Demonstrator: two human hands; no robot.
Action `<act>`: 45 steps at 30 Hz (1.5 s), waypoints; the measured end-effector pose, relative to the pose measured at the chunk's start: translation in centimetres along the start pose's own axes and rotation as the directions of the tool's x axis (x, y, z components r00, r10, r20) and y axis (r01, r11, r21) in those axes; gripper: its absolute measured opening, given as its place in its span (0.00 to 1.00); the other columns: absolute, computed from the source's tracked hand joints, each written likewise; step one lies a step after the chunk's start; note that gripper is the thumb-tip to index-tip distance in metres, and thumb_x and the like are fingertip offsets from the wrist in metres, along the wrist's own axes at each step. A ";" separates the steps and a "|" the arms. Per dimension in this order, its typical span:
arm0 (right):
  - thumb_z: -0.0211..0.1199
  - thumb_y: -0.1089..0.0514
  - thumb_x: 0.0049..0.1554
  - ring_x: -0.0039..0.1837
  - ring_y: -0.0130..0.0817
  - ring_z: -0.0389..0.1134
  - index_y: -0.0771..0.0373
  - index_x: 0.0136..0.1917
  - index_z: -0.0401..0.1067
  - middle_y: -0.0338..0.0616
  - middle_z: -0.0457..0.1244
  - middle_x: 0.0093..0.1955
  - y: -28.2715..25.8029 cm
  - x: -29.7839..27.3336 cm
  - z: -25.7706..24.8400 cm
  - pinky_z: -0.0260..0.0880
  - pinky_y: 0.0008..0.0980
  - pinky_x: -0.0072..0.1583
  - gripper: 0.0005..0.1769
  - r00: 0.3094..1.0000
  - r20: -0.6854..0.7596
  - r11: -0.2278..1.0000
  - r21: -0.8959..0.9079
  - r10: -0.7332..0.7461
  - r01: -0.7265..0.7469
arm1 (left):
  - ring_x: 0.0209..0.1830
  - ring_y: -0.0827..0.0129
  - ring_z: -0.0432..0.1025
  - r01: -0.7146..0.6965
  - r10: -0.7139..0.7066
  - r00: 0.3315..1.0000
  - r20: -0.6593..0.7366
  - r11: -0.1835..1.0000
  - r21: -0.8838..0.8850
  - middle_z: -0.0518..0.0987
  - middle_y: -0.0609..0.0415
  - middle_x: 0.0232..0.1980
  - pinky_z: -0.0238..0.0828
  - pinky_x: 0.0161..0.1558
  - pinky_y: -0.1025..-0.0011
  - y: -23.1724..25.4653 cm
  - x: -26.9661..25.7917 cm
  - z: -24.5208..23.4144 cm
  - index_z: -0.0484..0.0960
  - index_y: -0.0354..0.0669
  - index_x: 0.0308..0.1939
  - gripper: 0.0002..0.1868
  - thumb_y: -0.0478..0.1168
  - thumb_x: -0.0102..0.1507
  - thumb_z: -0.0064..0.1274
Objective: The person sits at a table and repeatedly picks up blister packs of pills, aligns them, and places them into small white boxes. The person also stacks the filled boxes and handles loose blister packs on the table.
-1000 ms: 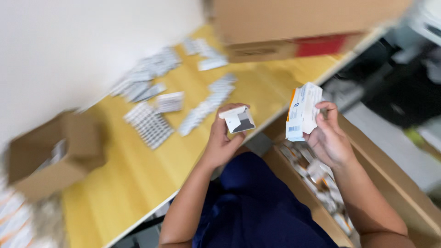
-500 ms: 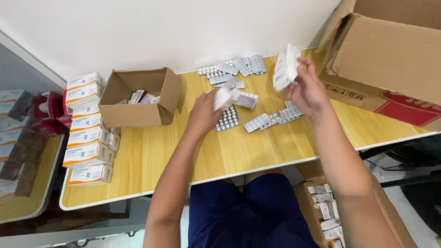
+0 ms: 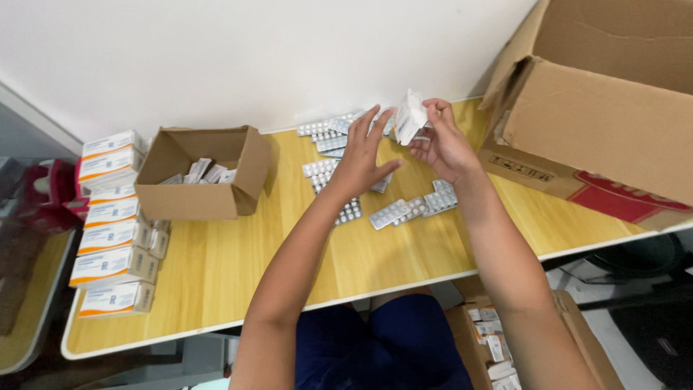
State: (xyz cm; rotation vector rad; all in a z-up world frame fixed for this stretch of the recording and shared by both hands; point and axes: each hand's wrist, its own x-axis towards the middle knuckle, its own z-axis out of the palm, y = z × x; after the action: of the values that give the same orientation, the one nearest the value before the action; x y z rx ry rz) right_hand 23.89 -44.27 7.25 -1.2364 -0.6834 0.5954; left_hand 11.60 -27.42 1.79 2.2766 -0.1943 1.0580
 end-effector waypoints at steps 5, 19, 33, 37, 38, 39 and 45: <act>0.52 0.39 0.67 0.48 0.33 0.68 0.42 0.66 0.56 0.39 0.61 0.48 3.2 1.7 3.4 0.72 0.33 0.49 0.18 0.995 0.064 0.984 -0.162 0.083 -0.072 | 0.78 0.43 0.53 0.041 -0.056 0.994 -0.092 0.986 -0.164 0.58 0.36 0.78 0.52 0.74 0.53 -1.0 -2.2 -1.8 0.59 0.44 0.76 0.36 0.47 0.68 0.55; 0.57 0.67 0.60 0.52 0.27 0.68 0.51 0.74 0.52 0.43 0.63 0.55 6.5 3.0 7.7 0.72 0.29 0.52 0.32 0.961 0.268 0.894 -0.408 -0.076 0.184 | 0.64 0.55 0.73 0.108 -0.174 0.964 -0.199 0.946 -0.304 0.77 0.44 0.63 0.77 0.52 0.67 -3.5 -6.0 -6.9 0.74 0.44 0.68 0.23 0.37 0.68 0.49; 0.53 0.70 0.60 0.37 0.39 0.66 0.57 0.69 0.61 0.47 0.62 0.39 6.3 -0.8 11.4 0.66 0.36 0.43 0.25 0.906 0.326 0.440 -0.795 -0.270 0.417 | 0.69 0.46 0.64 0.248 -0.334 0.920 -0.203 0.900 -0.360 0.65 0.38 0.69 0.68 0.64 0.56 -5.0 -7.1 -4.9 0.74 0.50 0.66 0.29 0.48 0.62 0.63; 0.59 0.68 0.58 0.50 0.40 0.68 0.60 0.67 0.61 0.52 0.60 0.55 6.1 -1.6 12.4 0.70 0.36 0.47 0.25 0.784 0.359 0.371 -0.730 -0.507 0.574 | 0.61 0.58 0.71 0.205 -0.357 0.893 -0.275 0.865 -0.457 0.68 0.47 0.64 0.71 0.62 0.62 -4.7 -7.4 -4.6 0.73 0.52 0.66 0.27 0.47 0.64 0.59; 0.62 0.68 0.56 0.56 0.41 0.68 0.62 0.65 0.62 0.55 0.58 0.62 6.0 -1.8 12.6 0.72 0.36 0.49 0.24 0.680 0.399 0.285 -0.692 -0.615 0.663 | 0.62 0.58 0.70 0.199 -0.364 0.883 -0.298 0.863 -0.465 0.68 0.47 0.64 0.71 0.62 0.62 -4.7 -7.4 -4.5 0.73 0.51 0.66 0.26 0.47 0.64 0.59; 0.64 0.67 0.55 0.59 0.44 0.66 0.61 0.60 0.66 0.54 0.59 0.63 5.9 -1.9 12.7 0.71 0.39 0.51 0.20 0.644 0.437 0.166 -0.733 -0.628 0.659 | 0.63 0.58 0.70 0.192 -0.370 0.872 -0.320 0.860 -0.473 0.67 0.47 0.65 0.70 0.62 0.62 -4.8 -7.5 -4.5 0.73 0.51 0.66 0.26 0.47 0.65 0.58; 0.66 0.69 0.51 0.69 0.54 0.61 0.57 0.52 0.79 0.52 0.60 0.68 5.3 -2.2 12.9 0.68 0.51 0.66 0.15 0.471 0.647 -0.244 -0.708 -0.600 0.663 | 0.67 0.57 0.66 0.128 -0.308 0.848 -0.432 0.909 -0.396 0.65 0.45 0.67 0.66 0.66 0.62 -5.7 -7.6 -4.1 0.72 0.49 0.67 0.25 0.45 0.67 0.59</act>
State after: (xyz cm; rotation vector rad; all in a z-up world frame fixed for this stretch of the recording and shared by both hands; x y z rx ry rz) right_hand 12.62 -36.41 4.12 -1.6673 -1.8017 -1.0269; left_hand 5.99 -21.31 -4.45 1.6044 0.0851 1.3130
